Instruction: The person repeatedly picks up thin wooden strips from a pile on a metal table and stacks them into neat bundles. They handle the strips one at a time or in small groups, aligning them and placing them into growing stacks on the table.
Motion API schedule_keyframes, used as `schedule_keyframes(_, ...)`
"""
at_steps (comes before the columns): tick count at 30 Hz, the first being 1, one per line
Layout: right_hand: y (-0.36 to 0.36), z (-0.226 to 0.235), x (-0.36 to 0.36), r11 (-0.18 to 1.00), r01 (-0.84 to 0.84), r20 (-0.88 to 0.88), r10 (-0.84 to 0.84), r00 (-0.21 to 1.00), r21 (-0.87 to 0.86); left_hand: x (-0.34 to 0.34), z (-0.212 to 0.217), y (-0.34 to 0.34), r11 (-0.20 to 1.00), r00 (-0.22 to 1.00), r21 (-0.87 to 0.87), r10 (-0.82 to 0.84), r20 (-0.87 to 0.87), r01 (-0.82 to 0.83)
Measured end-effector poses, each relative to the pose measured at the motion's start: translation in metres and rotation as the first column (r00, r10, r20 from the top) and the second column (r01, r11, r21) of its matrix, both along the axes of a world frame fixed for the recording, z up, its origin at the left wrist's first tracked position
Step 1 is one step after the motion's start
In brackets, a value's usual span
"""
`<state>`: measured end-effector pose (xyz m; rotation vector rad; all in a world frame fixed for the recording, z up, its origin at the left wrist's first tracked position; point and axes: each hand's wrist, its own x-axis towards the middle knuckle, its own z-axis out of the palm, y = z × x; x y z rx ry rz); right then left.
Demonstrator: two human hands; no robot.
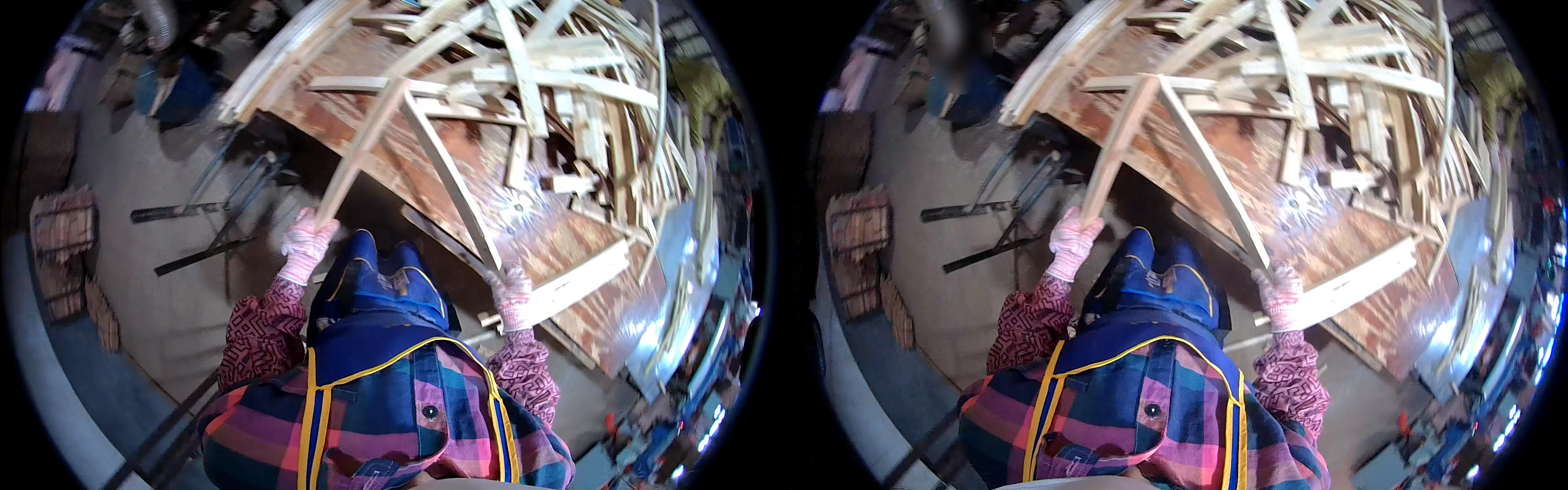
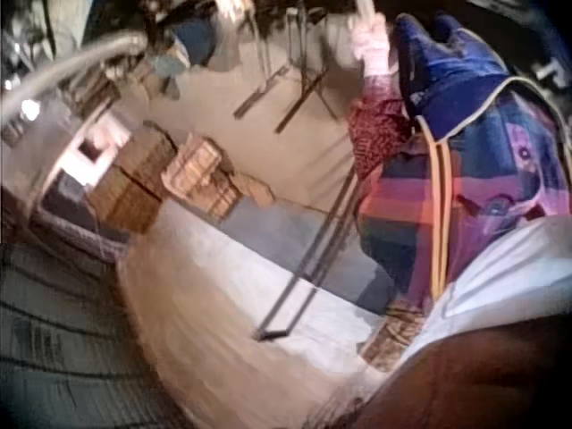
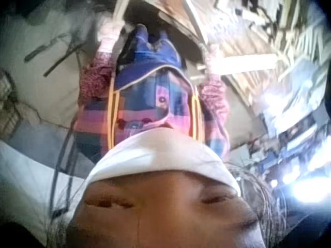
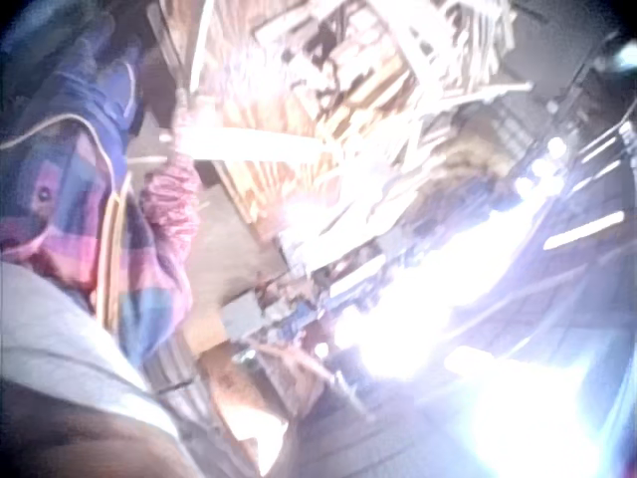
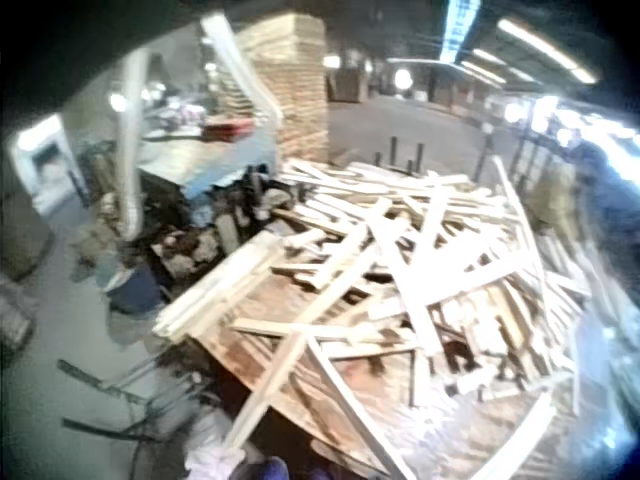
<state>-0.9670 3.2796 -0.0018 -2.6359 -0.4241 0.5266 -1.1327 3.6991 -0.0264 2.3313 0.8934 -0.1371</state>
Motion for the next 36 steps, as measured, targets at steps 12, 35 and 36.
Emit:
schedule_keyframes(12,0.221,0.084,0.201,0.507,-0.750,0.318,0.859,0.401,-0.424,0.037,0.049,0.065,0.820,0.859,0.260,-0.472,-0.198,0.510)
schedule_keyframes(35,0.412,-0.023,0.170,0.987,0.019,0.022,-0.016,1.000,-0.159,0.226,-0.048,0.473,0.809,0.996,-0.581,-0.082,0.027,0.083)
schedule_keyframes(36,0.409,-0.031,0.177,0.982,-0.051,0.211,0.090,0.973,-0.183,0.233,-0.032,0.465,0.820,0.996,-0.568,-0.090,-0.004,0.072)
